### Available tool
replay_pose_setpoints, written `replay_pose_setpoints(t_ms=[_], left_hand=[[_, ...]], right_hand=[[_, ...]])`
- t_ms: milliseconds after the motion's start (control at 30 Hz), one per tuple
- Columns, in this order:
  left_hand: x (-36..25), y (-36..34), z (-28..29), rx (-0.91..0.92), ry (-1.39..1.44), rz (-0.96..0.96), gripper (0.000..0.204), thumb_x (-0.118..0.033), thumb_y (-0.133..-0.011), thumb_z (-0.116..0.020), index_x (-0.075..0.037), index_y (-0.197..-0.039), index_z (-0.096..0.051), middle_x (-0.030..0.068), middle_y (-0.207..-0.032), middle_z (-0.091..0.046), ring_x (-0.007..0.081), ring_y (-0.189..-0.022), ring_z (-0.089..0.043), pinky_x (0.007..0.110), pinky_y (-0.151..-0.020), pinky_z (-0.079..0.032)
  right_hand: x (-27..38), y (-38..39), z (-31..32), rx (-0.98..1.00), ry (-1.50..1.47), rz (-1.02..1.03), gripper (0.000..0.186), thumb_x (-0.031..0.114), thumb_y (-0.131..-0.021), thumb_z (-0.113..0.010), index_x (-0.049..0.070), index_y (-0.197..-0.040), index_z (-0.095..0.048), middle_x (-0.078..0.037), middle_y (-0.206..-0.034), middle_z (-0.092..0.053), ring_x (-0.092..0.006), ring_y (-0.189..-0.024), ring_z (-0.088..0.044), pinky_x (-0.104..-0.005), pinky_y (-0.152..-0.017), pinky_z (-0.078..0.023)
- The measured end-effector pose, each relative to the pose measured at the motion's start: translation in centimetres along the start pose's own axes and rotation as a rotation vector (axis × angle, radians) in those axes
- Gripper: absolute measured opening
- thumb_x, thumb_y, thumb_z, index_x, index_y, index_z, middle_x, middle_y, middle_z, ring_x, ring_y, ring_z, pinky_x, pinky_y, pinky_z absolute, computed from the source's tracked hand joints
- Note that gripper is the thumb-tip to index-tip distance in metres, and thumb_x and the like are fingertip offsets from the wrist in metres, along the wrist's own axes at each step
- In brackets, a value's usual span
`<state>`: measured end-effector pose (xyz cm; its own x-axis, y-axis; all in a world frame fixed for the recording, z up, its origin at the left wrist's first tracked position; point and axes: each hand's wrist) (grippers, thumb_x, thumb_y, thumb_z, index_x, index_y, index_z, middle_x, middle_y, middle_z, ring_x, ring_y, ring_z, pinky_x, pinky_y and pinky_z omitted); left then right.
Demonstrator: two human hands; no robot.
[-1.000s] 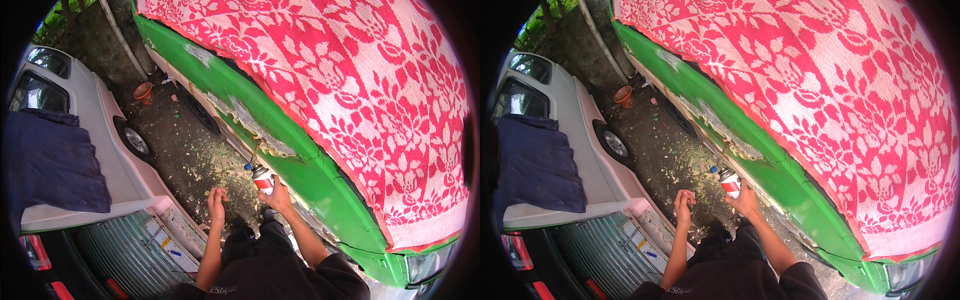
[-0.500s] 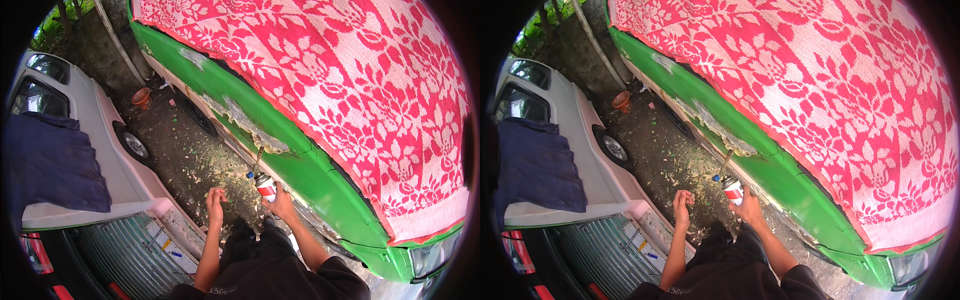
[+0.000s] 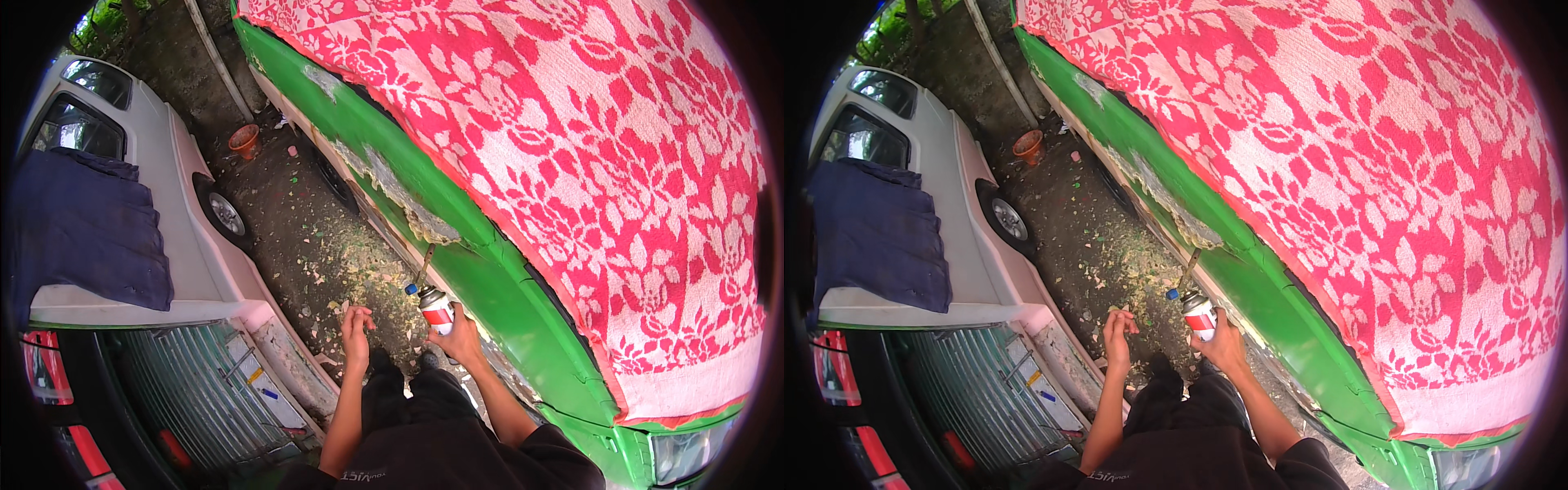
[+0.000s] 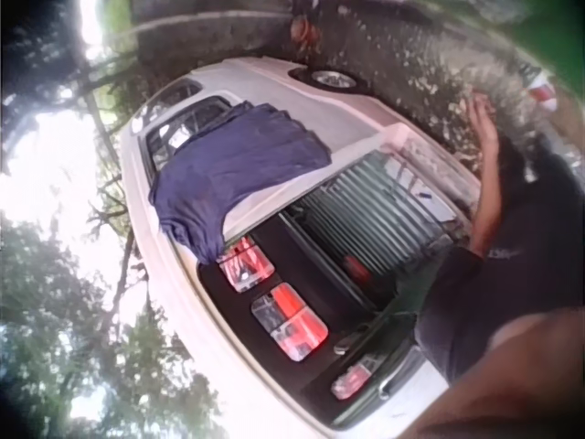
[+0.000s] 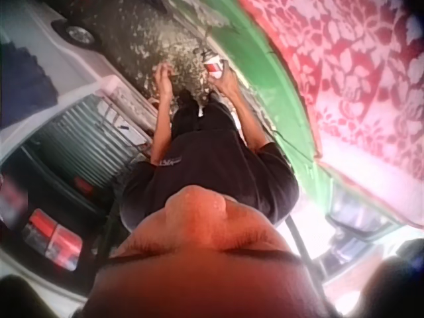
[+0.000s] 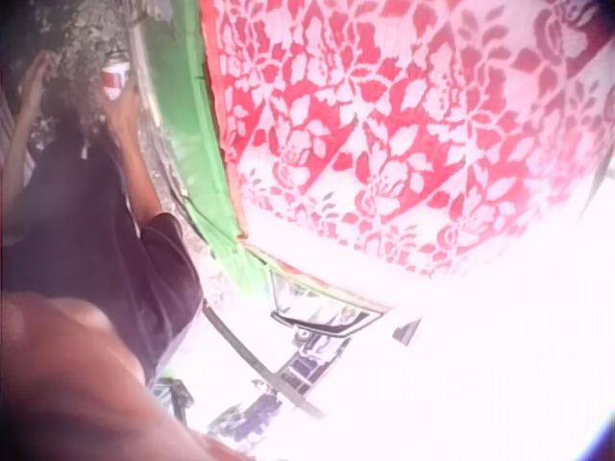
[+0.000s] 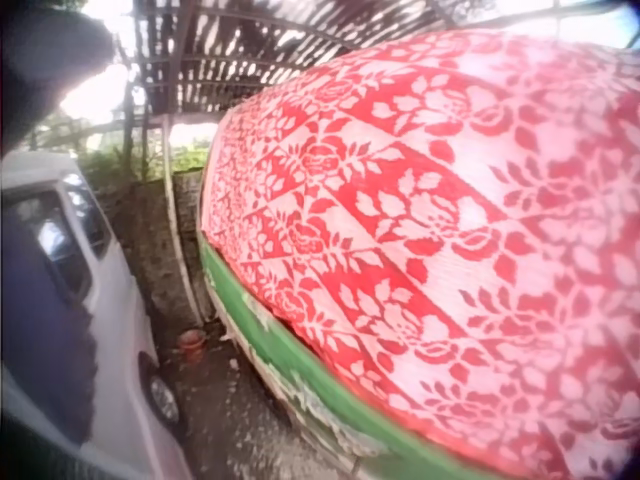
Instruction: The person applies a substance from a spray can to a damaged area on the side of a green vehicle and then scrapes the surface with a screwdriver. The person repeats this process on the same section of the vehicle panel.
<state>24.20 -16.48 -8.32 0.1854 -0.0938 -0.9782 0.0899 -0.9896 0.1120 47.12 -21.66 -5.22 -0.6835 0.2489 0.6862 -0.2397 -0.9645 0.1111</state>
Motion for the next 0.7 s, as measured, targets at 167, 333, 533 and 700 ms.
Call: replay_pose_setpoints(t_ms=[167, 333, 533, 700], left_hand=[[0.0, 1.5, -1.1, -0.034, 0.004, 0.010, 0.027, -0.022, -0.107, -0.043, -0.002, -0.093, -0.056, 0.0024, -0.071, -0.050, 0.0127, -0.067, -0.050, 0.029, -0.068, -0.043], [-0.3, 2.4, -1.7, -0.054, 0.024, -0.003, 0.028, -0.023, -0.107, -0.043, -0.002, -0.093, -0.056, 0.0025, -0.071, -0.050, 0.0125, -0.068, -0.051, 0.028, -0.069, -0.042], [0.0, 2.5, -2.7, -0.065, 0.010, -0.013, 0.028, -0.023, -0.107, -0.043, -0.002, -0.094, -0.056, 0.0024, -0.071, -0.049, 0.0125, -0.068, -0.050, 0.029, -0.069, -0.043], [-0.7, 2.2, -3.7, -0.072, 0.047, -0.036, 0.027, -0.021, -0.107, -0.044, -0.002, -0.094, -0.057, 0.0026, -0.071, -0.049, 0.0128, -0.068, -0.049, 0.029, -0.068, -0.043]], right_hand=[[0.4, -1.1, 1.2, 0.068, 0.013, -0.036, 0.080, 0.036, -0.072, -0.080, 0.000, -0.134, -0.044, -0.032, -0.091, -0.069, -0.0486, -0.084, -0.069, -0.0526, -0.077, -0.056], [-1.5, 0.3, 2.0, 0.021, 0.009, 0.072, 0.080, 0.036, -0.072, -0.080, 0.000, -0.133, -0.043, -0.031, -0.088, -0.069, -0.0483, -0.081, -0.069, -0.0535, -0.074, -0.056], [-1.8, -1.1, 1.5, 0.074, -0.053, 0.080, 0.081, 0.036, -0.071, -0.080, -0.001, -0.133, -0.043, -0.032, -0.088, -0.069, -0.0493, -0.081, -0.069, -0.0537, -0.075, -0.056], [-2.0, -0.9, 1.5, 0.136, -0.014, 0.030, 0.081, 0.035, -0.072, -0.080, -0.003, -0.132, -0.043, -0.033, -0.090, -0.068, -0.0496, -0.084, -0.068, -0.0531, -0.076, -0.055]])
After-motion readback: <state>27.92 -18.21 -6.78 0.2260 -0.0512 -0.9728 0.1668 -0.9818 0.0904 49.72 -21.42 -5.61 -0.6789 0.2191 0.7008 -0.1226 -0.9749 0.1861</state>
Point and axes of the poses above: each hand's wrist, its own y-axis away from the middle knuckle, its own z-axis out of the back of the hand, x = y × z
